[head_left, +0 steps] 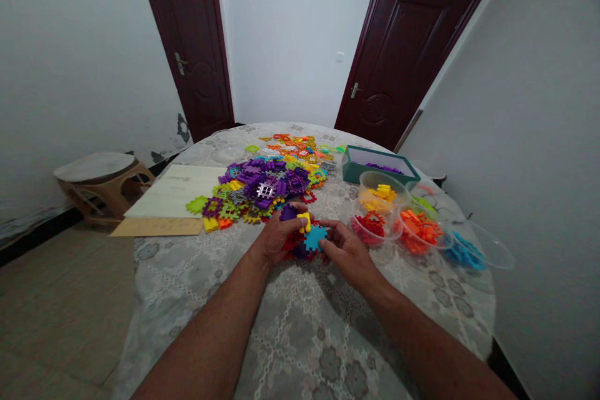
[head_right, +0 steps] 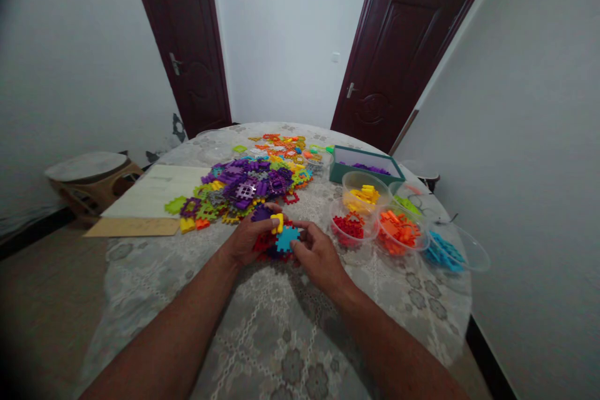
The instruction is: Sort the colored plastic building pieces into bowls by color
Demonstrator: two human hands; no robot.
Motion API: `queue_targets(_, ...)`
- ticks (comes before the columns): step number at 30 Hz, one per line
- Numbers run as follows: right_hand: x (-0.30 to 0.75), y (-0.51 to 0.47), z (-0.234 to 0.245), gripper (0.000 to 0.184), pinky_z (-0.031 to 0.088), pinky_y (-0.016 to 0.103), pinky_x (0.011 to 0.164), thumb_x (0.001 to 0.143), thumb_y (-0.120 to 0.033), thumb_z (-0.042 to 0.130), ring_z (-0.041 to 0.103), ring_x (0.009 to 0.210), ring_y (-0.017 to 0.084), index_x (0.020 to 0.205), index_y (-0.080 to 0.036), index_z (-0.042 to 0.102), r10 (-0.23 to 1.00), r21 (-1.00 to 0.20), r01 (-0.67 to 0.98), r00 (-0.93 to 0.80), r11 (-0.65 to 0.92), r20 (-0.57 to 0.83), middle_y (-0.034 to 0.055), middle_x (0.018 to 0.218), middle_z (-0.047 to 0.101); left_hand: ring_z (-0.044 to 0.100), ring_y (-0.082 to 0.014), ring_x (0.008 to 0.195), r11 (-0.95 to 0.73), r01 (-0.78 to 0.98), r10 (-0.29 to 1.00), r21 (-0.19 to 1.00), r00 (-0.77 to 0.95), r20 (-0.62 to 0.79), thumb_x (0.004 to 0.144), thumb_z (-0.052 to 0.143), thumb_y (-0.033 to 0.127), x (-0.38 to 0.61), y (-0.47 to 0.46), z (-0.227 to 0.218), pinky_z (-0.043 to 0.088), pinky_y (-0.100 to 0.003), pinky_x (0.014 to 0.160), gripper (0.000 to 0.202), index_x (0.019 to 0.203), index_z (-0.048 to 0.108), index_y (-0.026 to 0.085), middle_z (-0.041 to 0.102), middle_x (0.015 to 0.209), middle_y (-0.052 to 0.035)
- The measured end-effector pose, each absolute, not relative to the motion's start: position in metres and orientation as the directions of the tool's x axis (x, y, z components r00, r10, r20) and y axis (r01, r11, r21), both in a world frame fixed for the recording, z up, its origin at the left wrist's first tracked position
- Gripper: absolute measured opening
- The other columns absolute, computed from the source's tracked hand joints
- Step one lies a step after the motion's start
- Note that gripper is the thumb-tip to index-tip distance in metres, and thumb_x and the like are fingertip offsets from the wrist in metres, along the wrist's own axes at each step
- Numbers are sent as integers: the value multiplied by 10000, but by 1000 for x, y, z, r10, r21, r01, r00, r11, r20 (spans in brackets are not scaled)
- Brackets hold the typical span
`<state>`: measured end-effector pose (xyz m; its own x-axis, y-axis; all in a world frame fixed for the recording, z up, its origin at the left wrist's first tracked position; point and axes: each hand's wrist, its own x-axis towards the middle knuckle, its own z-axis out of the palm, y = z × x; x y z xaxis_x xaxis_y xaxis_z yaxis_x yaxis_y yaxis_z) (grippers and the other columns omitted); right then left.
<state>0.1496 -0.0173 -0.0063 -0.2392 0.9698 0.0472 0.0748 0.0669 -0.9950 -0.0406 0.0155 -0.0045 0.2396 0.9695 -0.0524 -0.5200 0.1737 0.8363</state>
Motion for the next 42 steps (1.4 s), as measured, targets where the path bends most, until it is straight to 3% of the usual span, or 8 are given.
queue_targets(12,159,-20,-2,380,525,255,590,919,-220,612,632,672,136,1294,-275,645,959,-957,191,-224,218,174,-28,838,652,725,-187,783,104,-490,994,865,81,-74,710,892,250,-44,24,-2,601,-281,669,456,1090,641,221,749,981,-24)
queue_targets(16,181,-16,21,347,546,291,707,943,-235,609,650,773,159,1284,-263,666,921,-853,352,-96,386,377,7,933,697,700,-159,702,125,-479,992,869,71,-103,690,902,238,-46,25,1,595,-252,597,462,1073,644,224,732,927,9)
queue_targets(19,221,-6,41,328,551,356,874,961,-249,597,668,951,207,1281,-247,668,771,-657,598,98,459,629,67,1118,715,699,-161,684,126,-470,992,873,63,-110,661,908,215,-45,25,2,607,-253,594,480,1063,648,218,726,876,8)
queue_targets(24,316,16,50,353,476,466,1041,935,-152,469,611,1110,284,1202,-186,697,478,-417,901,314,123,820,139,1133,695,721,-179,708,145,-424,989,894,63,-131,656,905,197,-42,26,0,627,-264,593,482,1080,677,232,749,916,-11)
queue_targets(28,371,22,35,389,456,517,1015,883,-141,447,587,1096,324,1154,-167,725,434,-438,877,479,-197,763,171,1112,675,730,-184,725,157,-442,988,883,66,-143,670,907,187,-40,25,-2,639,-281,614,469,1081,684,228,760,937,-22)
queue_targets(31,382,24,26,414,449,579,1002,864,-162,485,574,1145,374,1205,-148,719,418,-469,831,556,-300,718,213,1177,658,732,-191,715,171,-473,985,864,82,-150,674,903,180,-39,21,-1,624,-278,600,485,1097,668,221,757,916,-28)
queue_targets(37,325,26,31,353,429,546,1132,946,-172,471,610,1220,324,1219,-165,695,476,-340,935,254,104,842,172,1208,706,724,-188,744,177,-476,982,861,148,-120,703,900,231,-39,15,2,614,-292,630,463,1096,656,232,742,942,-23)
queue_targets(42,236,2,25,327,524,506,1070,1016,-223,501,662,1188,286,1303,-235,657,632,-333,775,-109,538,768,138,1216,722,691,-165,714,192,-506,973,841,210,-96,718,889,220,-37,10,2,615,-306,652,460,1104,639,243,720,929,-6)
